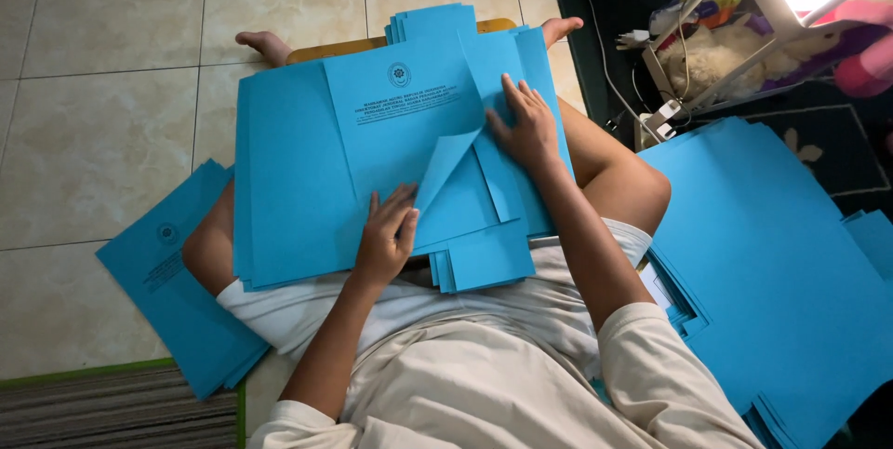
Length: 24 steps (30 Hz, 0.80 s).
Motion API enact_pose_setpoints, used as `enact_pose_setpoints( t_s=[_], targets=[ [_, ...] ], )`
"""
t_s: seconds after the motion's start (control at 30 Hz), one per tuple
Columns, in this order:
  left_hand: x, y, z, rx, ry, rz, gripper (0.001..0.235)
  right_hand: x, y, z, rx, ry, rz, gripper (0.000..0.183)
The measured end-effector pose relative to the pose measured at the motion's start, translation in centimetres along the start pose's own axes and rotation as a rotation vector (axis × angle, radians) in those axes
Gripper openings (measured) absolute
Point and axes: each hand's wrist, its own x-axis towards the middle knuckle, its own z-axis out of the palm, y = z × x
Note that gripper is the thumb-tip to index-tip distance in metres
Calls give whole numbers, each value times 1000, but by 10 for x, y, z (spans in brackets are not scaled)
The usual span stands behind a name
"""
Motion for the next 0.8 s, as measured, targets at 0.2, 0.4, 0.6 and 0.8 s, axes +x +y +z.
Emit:
enact_pose_setpoints(
  t_s=[0.2,0.4,0.6,0.8],
  targets=[
    [-12,3,-6,-148,353,41,41,13,-23,-25,82,-303,33,87],
    [-71,-106,-8,27,871,-62,21,6,-16,-21,100,-349,45,74],
    [-27,7,-168,-160,1114,39,54,23,-14,-35,190,-538,-43,51],
    [-24,30,-174,285,917,167,43,12,-1,-25,248,-561,12,50]
  ],
)
